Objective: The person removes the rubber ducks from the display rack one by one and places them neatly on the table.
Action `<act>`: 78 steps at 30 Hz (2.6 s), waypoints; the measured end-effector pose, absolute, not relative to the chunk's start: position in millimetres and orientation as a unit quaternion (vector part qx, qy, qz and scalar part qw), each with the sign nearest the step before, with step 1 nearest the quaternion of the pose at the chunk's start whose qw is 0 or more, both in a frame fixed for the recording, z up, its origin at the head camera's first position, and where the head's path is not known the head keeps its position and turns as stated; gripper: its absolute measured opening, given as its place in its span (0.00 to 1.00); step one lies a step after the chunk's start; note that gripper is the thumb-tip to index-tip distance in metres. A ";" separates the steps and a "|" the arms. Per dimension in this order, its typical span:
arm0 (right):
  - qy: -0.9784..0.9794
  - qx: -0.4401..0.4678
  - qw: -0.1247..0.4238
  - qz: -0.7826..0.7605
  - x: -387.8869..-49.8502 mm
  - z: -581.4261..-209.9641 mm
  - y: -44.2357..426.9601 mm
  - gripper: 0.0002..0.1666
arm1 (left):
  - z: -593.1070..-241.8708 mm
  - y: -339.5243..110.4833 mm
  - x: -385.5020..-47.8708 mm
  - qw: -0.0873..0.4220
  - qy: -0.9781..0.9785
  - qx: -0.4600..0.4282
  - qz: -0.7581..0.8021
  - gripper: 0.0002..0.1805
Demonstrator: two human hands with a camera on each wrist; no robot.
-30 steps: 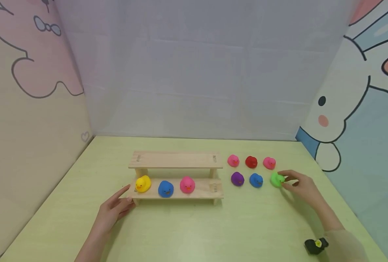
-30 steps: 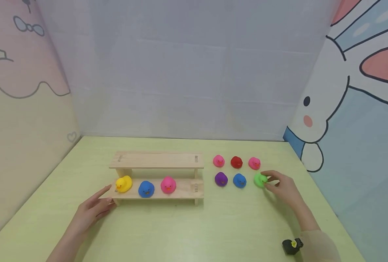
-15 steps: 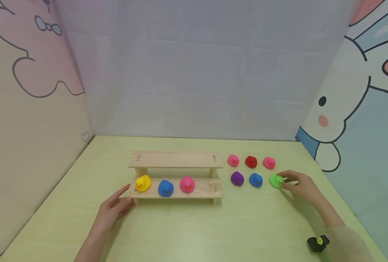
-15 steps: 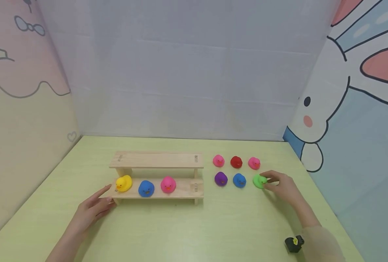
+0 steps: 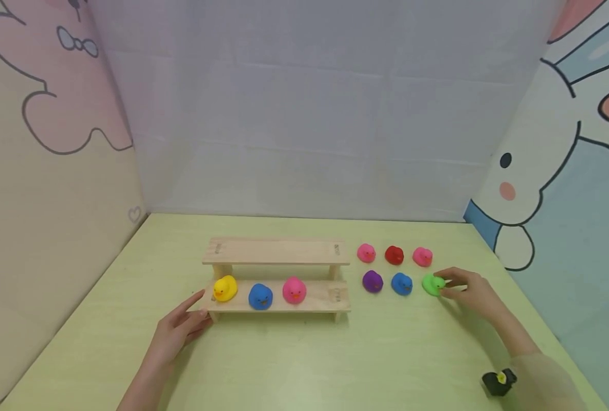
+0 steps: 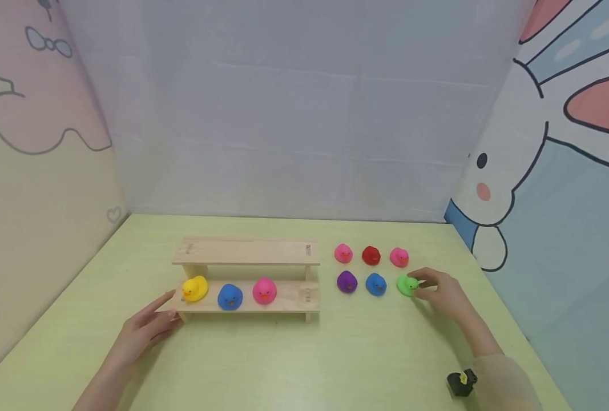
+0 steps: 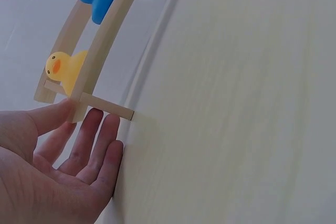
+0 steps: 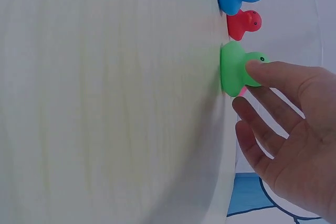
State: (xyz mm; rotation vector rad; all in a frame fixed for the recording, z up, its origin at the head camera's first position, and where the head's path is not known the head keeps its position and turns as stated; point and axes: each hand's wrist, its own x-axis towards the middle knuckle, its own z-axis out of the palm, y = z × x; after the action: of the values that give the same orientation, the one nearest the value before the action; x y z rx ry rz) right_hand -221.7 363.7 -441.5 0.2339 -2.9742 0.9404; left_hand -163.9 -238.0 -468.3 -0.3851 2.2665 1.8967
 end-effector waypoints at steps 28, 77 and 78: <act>-0.935 0.118 0.023 0.333 -230.7 -445.0 381.3 0.32 | -468.5 -238.3 -164.5 0.075 0.758 -0.125 0.636 0.34; -0.794 0.296 0.102 0.521 -221.8 -426.2 105.1 0.27 | -470.3 -238.0 -164.4 0.068 0.763 -0.116 0.633 0.32; -0.791 0.298 0.100 0.524 -221.6 -427.2 103.6 0.27 | -470.3 -238.0 -164.4 0.068 0.763 -0.115 0.633 0.32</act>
State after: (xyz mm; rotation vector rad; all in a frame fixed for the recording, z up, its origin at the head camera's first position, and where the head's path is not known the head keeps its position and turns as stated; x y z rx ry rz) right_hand -221.6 103.6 -427.2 0.8812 -2.3394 1.5497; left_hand -164.4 -238.0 -470.3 -0.3473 2.2979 1.9053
